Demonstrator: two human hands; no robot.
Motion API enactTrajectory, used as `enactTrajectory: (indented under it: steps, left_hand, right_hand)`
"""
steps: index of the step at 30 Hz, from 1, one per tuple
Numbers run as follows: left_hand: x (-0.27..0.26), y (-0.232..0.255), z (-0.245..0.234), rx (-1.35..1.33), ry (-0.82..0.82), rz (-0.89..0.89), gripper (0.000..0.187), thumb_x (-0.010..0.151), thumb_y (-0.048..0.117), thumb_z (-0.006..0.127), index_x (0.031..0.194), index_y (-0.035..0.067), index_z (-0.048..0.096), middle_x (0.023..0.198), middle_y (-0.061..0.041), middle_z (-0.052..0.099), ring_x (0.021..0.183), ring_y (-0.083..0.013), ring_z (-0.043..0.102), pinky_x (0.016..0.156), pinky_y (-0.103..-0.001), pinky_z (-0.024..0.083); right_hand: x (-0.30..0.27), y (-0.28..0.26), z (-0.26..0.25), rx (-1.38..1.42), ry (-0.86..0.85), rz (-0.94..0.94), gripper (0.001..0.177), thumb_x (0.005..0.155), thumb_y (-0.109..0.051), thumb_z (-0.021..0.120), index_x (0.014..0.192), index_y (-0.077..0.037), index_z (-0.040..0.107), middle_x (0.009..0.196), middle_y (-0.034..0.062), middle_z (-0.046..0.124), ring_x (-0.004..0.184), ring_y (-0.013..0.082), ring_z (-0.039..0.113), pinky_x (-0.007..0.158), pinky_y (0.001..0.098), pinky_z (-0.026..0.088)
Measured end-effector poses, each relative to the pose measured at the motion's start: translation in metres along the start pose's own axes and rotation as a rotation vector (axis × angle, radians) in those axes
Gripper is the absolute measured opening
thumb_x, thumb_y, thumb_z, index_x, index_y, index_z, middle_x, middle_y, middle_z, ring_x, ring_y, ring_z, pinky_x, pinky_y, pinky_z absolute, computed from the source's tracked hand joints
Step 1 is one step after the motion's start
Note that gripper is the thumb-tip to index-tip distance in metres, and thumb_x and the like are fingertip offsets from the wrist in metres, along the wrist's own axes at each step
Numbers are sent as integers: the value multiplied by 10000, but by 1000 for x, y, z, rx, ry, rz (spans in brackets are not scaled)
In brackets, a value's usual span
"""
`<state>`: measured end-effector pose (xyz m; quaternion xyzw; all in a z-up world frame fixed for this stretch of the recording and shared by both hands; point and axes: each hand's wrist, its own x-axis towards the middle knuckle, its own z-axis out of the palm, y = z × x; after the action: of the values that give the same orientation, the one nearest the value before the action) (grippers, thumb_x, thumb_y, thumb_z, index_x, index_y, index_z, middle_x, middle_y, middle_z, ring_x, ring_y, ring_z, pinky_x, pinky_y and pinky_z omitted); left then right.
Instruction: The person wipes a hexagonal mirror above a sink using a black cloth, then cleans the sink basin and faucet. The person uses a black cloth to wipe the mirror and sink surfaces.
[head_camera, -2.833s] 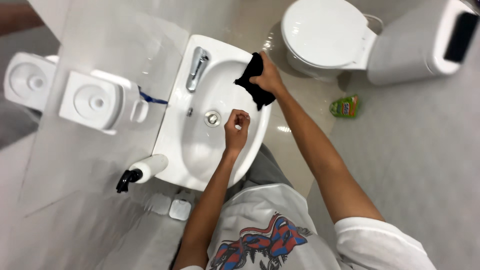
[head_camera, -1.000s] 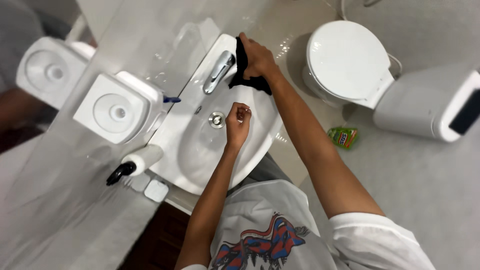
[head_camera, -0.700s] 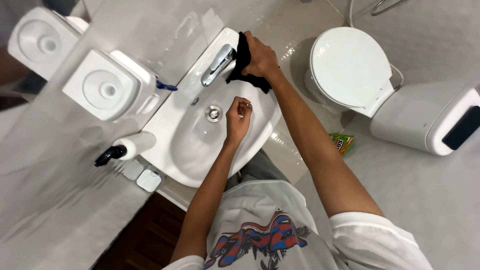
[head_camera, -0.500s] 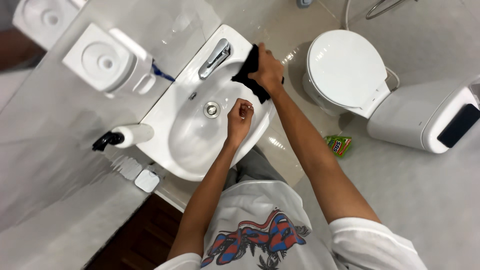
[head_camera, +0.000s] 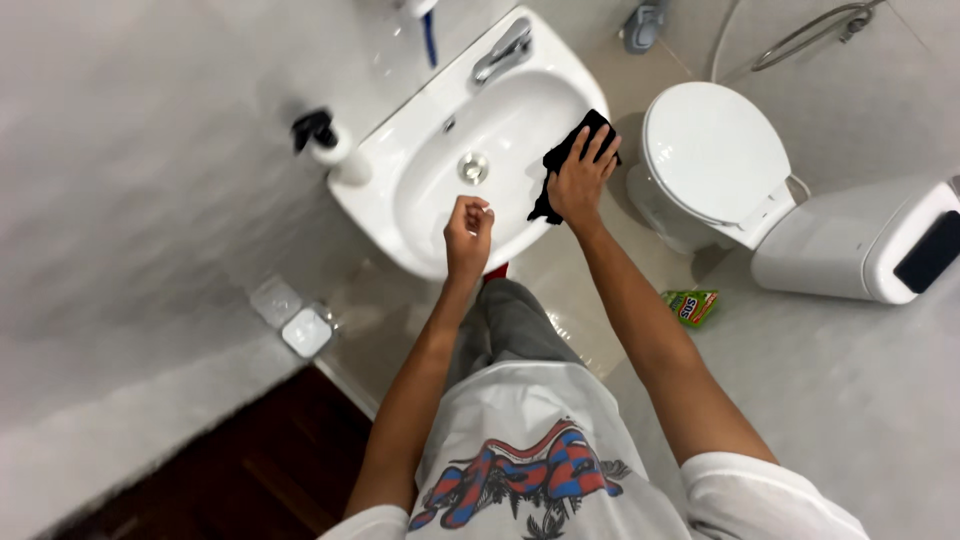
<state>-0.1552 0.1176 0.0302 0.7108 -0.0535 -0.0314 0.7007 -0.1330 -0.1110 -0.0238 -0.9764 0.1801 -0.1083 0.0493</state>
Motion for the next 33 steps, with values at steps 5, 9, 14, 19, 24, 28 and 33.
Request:
enactTrajectory:
  steps: [5, 9, 14, 19, 24, 28, 33]
  left_hand:
    - [-33, 5, -51, 8, 43, -39, 92, 945, 49, 642, 1028, 40, 603, 790, 2, 580, 730, -94, 563, 683, -261, 488]
    - [-56, 8, -85, -21, 108, -10, 85, 950, 56, 638, 1024, 38, 601, 810, 1, 580, 739, -90, 566, 682, -259, 494]
    - [-75, 3, -134, -48, 226, 10, 100, 959, 68, 638, 1043, 31, 600, 822, -1, 585, 744, -92, 565, 685, -262, 482]
    - [-85, -8, -174, -3, 322, -45, 116, 966, 110, 644, 1043, 31, 609, 835, -15, 616, 753, -103, 589, 693, -270, 498]
    - [-82, -47, -181, 197, 299, -68, 234, 969, 167, 688, 1124, 14, 600, 953, -90, 663, 870, -156, 632, 769, -322, 530]
    - [-74, -67, -167, 176, 186, -2, 381, 1021, 221, 678, 1270, -15, 513, 1136, -136, 637, 986, -182, 627, 808, -362, 529]
    - [-73, -67, -168, -24, 74, -207, 373, 953, 215, 640, 1238, 16, 505, 840, -74, 673, 744, -130, 639, 690, -312, 526]
  right_hand:
    - [-51, -42, -10, 24, -182, -266, 558, 869, -429, 571, 1177, 19, 695, 1251, 225, 647, 1296, 394, 510, 1199, 653, 137]
    - [-89, -92, -29, 91, -316, -437, 466, 867, -440, 533, 1003, -65, 773, 943, 174, 753, 875, 318, 703, 1030, 525, 412]
    - [-121, -153, -45, 275, -443, -470, 432, 908, -397, 499, 1028, -61, 742, 877, 190, 735, 746, 372, 694, 707, 475, 534]
    - [-136, -203, -55, 411, -544, -380, 540, 912, -416, 497, 1314, -64, 574, 1009, 198, 724, 838, 391, 698, 760, 473, 538]
    - [-127, -220, -55, 648, -811, -268, 775, 907, -436, 510, 1561, -102, 262, 1283, 217, 604, 1082, 334, 626, 923, 419, 470]
    - [-116, -207, -47, 855, -1020, -55, 716, 952, -367, 382, 1625, -179, 230, 1458, 195, 554, 1220, 353, 560, 1001, 412, 431]
    - [-119, -190, -32, 658, -839, -289, 634, 987, -370, 414, 1593, -209, 317, 1508, 118, 529, 1333, 293, 529, 1099, 359, 363]
